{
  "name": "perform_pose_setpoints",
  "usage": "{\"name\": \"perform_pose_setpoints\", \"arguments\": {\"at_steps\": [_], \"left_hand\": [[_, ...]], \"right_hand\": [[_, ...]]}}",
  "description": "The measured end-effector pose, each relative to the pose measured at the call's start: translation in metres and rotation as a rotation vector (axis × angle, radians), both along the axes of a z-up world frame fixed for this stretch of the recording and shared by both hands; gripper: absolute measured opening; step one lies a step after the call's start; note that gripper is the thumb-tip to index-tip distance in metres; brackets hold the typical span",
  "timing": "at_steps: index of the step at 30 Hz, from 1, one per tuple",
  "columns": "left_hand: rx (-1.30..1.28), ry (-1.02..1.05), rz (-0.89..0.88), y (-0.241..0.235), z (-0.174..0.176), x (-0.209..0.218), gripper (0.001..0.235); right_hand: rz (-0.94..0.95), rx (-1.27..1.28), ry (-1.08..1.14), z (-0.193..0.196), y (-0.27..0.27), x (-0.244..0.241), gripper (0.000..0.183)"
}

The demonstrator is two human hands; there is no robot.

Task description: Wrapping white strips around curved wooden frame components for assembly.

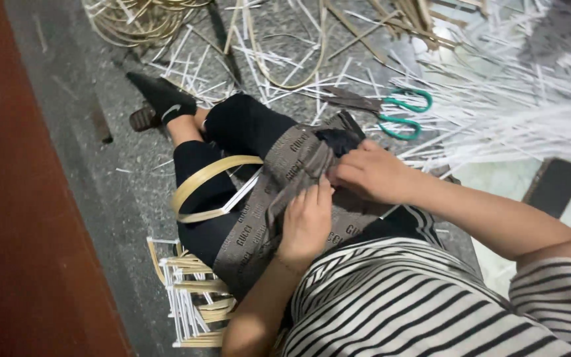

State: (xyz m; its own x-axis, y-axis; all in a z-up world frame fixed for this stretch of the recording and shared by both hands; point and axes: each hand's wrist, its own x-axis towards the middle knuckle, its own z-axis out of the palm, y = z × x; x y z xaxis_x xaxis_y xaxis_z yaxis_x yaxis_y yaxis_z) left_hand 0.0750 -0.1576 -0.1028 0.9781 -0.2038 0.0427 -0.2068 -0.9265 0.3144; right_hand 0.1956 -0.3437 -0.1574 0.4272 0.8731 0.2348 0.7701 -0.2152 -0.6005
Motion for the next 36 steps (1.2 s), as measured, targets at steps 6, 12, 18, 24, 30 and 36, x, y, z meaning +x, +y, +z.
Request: {"name": "perform_pose_setpoints", "arguments": {"at_steps": [6,12,18,24,30,36], "left_hand": [[0.165,0.001,-0.065,-0.01,-0.01,0.04,0.014],[-1.324,0.823,0.367,0.073,-0.001,0.134,0.017],[-1.789,-0.119,0.132,0.163,0.142,0.154,0.022],[-1.521,-0.558,0.258,0.222,0.163,0.088,0.018],[-1.658,-0.081,0.441,0.108,0.072,0.054,0.01],[-1.802,0.037,0.614,0.067,-0.001,0.035,0.023]], "right_hand": [[-0.107,0.079,-0.134,-0.007,-0.028,0.016,0.027],[-0.624,0.075,0.105,-0.115,-0.113,0.047,0.01],[-0.539,-0.293,0.118,-0.187,-0.098,0.089,0.045],[-0.381,-0.769,0.089,-0.132,-0.065,0.109,0.071],[-0.267,-0.987,-0.098,-0.184,-0.074,0.141,0.047],[-0.365,-1.003,-0.305,0.004,-0.043,0.09,0.074]]}}
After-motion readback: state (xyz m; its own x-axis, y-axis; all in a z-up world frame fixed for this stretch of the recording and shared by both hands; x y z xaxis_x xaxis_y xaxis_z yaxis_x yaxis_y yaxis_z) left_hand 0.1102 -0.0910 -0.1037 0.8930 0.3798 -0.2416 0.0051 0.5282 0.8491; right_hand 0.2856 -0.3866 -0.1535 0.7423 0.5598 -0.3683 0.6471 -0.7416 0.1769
